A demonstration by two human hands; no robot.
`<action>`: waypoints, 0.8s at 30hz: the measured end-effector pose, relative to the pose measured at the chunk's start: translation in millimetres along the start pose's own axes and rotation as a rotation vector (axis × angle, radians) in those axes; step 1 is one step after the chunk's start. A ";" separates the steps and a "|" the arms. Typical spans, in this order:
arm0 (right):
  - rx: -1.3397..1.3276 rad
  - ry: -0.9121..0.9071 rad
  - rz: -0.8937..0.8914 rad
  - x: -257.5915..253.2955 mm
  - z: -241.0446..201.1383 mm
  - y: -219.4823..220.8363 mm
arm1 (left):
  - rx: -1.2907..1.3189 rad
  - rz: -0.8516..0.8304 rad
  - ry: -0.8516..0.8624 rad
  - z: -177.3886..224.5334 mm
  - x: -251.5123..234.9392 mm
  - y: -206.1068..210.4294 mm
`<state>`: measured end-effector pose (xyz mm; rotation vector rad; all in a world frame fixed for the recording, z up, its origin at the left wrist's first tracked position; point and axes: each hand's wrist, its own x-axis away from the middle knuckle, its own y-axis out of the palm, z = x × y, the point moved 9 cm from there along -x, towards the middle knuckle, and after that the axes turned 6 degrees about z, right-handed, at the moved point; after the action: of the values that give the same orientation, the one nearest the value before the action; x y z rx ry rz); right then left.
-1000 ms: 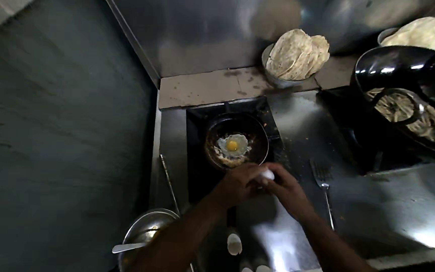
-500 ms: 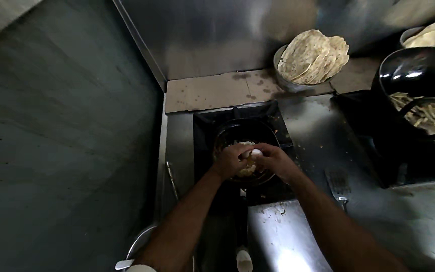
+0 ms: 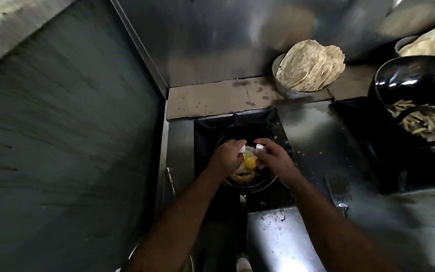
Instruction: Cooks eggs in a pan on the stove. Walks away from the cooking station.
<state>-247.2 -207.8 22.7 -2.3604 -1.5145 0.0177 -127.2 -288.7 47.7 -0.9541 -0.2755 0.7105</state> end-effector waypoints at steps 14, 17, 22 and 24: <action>-0.726 0.114 -0.072 140.2 40.5 -29.6 | 0.289 0.094 0.289 115.6 151.5 8.6; -0.757 0.142 -0.042 192.8 77.7 -41.9 | 0.322 -0.247 0.195 102.7 224.6 65.1; -0.732 0.314 0.028 286.9 149.8 -38.6 | 0.120 -0.585 -0.014 43.5 286.9 148.3; -0.662 0.396 0.005 313.3 168.7 -30.7 | 0.092 -0.497 -0.005 29.1 293.2 158.8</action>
<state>-170.5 127.1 -75.0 -2.6091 -1.4561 -1.0303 7.6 -15.8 -91.6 -0.7541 -0.4606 0.2664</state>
